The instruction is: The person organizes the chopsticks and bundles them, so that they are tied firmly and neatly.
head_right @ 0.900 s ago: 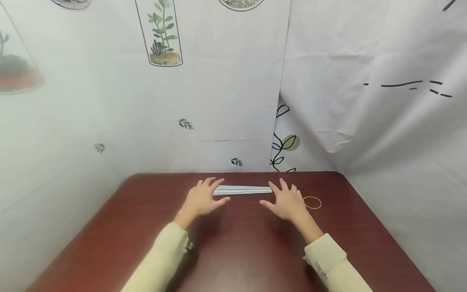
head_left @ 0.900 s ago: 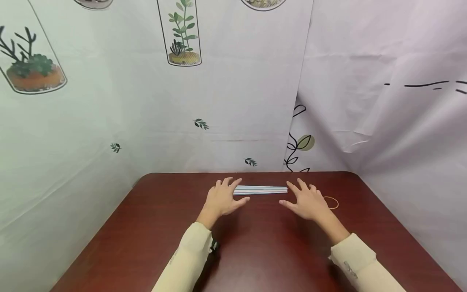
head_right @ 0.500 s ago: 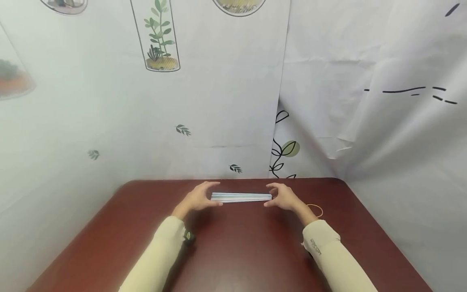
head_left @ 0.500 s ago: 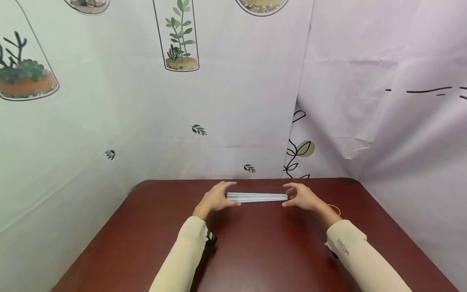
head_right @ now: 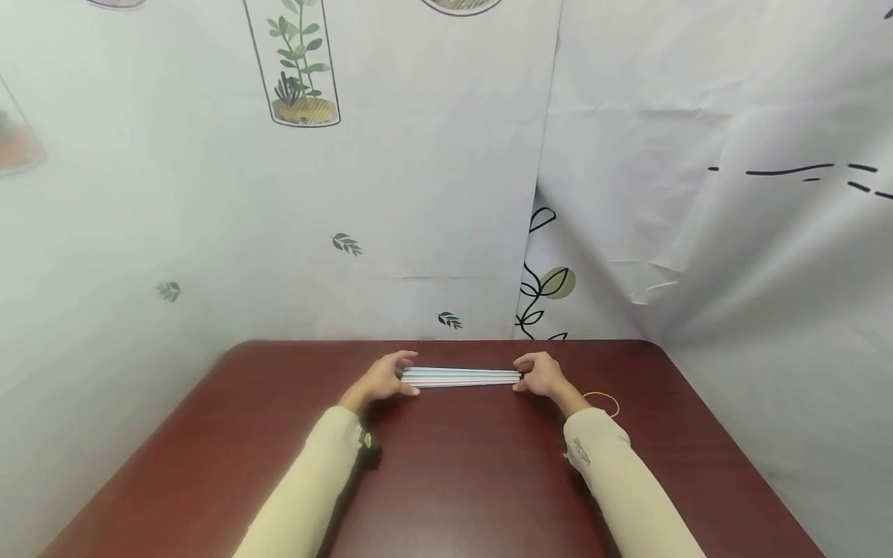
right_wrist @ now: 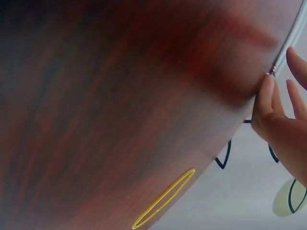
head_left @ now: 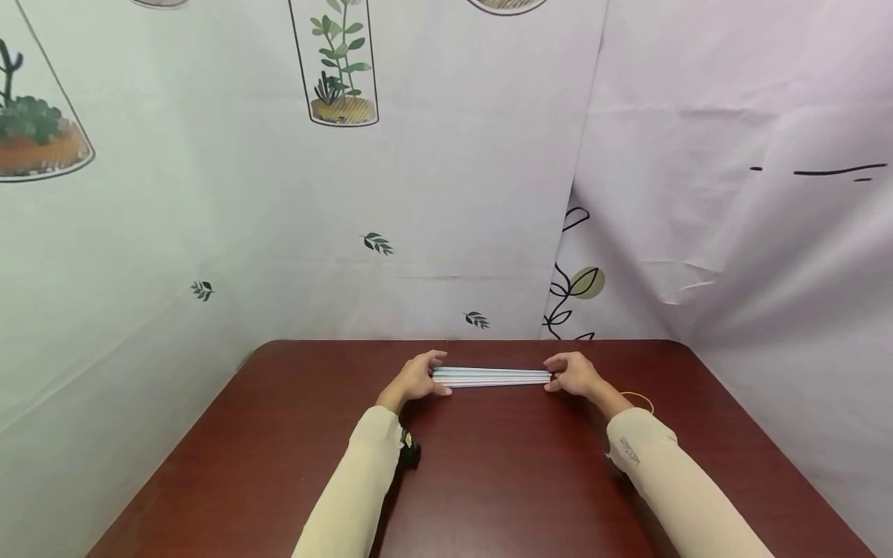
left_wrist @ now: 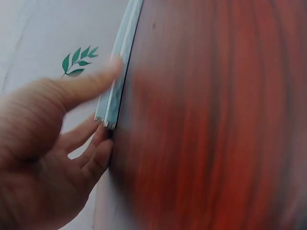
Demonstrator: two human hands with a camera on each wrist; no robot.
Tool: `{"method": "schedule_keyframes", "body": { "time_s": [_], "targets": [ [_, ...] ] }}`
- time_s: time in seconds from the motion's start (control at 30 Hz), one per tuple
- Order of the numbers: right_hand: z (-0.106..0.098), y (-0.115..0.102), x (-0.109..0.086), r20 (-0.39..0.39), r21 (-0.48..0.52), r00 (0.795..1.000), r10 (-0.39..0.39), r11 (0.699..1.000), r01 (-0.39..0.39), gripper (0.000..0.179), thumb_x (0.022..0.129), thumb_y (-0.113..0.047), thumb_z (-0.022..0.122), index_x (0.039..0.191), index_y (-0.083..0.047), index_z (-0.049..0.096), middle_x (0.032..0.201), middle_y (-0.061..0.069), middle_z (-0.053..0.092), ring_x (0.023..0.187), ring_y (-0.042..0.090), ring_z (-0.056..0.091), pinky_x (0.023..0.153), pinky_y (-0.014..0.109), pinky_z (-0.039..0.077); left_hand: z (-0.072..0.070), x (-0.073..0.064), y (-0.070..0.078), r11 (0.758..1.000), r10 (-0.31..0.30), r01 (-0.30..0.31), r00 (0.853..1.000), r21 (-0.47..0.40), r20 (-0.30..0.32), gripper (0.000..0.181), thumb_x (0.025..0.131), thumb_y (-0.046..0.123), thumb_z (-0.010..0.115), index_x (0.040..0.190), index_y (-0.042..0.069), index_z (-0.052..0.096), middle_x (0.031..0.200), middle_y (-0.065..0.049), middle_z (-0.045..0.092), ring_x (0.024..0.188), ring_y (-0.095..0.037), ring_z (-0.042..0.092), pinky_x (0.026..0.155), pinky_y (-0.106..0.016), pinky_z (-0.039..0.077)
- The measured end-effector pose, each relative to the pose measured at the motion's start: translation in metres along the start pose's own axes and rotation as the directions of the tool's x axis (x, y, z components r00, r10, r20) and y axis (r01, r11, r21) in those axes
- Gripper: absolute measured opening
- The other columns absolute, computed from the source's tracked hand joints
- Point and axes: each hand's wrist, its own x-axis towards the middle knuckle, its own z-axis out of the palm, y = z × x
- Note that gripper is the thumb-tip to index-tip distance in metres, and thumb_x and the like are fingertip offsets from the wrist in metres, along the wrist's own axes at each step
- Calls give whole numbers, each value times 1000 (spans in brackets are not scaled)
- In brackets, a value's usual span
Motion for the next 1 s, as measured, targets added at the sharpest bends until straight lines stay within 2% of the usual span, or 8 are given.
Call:
{"method": "schedule_keyframes", "body": {
  "time_s": [0.13, 0.27, 0.37, 0.53, 0.63, 0.8, 0.9, 1.0],
  "targets": [
    [1, 0, 3, -9, -34, 1000, -12, 999, 12, 40, 73, 2, 82, 110, 8, 69, 102, 19, 71, 93, 29, 69, 77, 38, 55, 1, 2, 0, 999, -22, 22, 1000, 33, -22, 59, 76, 4, 83, 130, 4, 60, 124, -14, 66, 111, -31, 62, 94, -45, 49],
    [0, 2, 5, -5, -57, 1000, -31, 998, 31, 31, 74, 0, 82, 102, 6, 71, 90, 12, 71, 84, 21, 64, 72, 34, 52, 1, 5, -1, 996, -11, 9, 1000, 86, 22, 55, 79, 6, 81, 130, 4, 61, 126, -14, 65, 112, -30, 62, 95, -44, 49],
    [0, 4, 5, 24, -76, 998, -50, 996, 52, 24, 76, -1, 81, 98, 5, 73, 88, 9, 71, 81, 19, 62, 72, 33, 51, 2, 5, -2, 993, -11, 5, 999, 118, 51, 50, 81, 8, 80, 128, 3, 64, 125, -13, 65, 112, -28, 61, 97, -44, 48],
    [1, 5, 5, 60, -106, 996, -59, 992, 65, 17, 79, -1, 78, 95, 3, 73, 86, 7, 69, 78, 17, 58, 71, 33, 50, 2, 6, -2, 992, 2, -6, 1000, 129, 31, 34, 81, 8, 80, 114, 3, 70, 111, -11, 68, 102, -24, 61, 93, -41, 49],
    [1, 4, 6, 65, -113, 997, -47, 992, 54, 15, 80, -1, 77, 94, 1, 73, 83, 5, 68, 76, 17, 56, 70, 31, 48, 1, 5, 0, 991, 4, -7, 1000, 130, 28, 27, 82, 8, 79, 107, 4, 69, 106, -10, 67, 97, -24, 60, 90, -41, 48],
    [2, 3, 5, 67, -112, 996, -53, 992, 60, 13, 80, -1, 77, 92, 1, 73, 80, 3, 66, 74, 16, 54, 68, 30, 46, 1, 2, 0, 991, -47, 39, 997, 131, 56, 34, 85, 10, 77, 116, 6, 64, 118, -13, 65, 109, -28, 60, 95, -44, 47],
    [3, 3, 6, 59, -113, 997, -52, 992, 58, 12, 79, -1, 78, 90, 0, 73, 78, 3, 65, 74, 15, 54, 69, 30, 45, 1, 1, 0, 990, -29, 19, 997, 141, 66, 37, 84, 10, 77, 119, 3, 65, 117, -14, 65, 110, -29, 60, 96, -45, 47],
    [3, 3, 6, 55, -116, 997, -60, 991, 66, 11, 79, -2, 78, 88, 0, 73, 79, 4, 66, 74, 16, 54, 70, 31, 46, 1, 1, 2, 989, 1, -12, 997, 150, 73, 30, 84, 8, 77, 113, 2, 69, 110, -12, 68, 102, -25, 62, 92, -43, 49]
  ]
}}
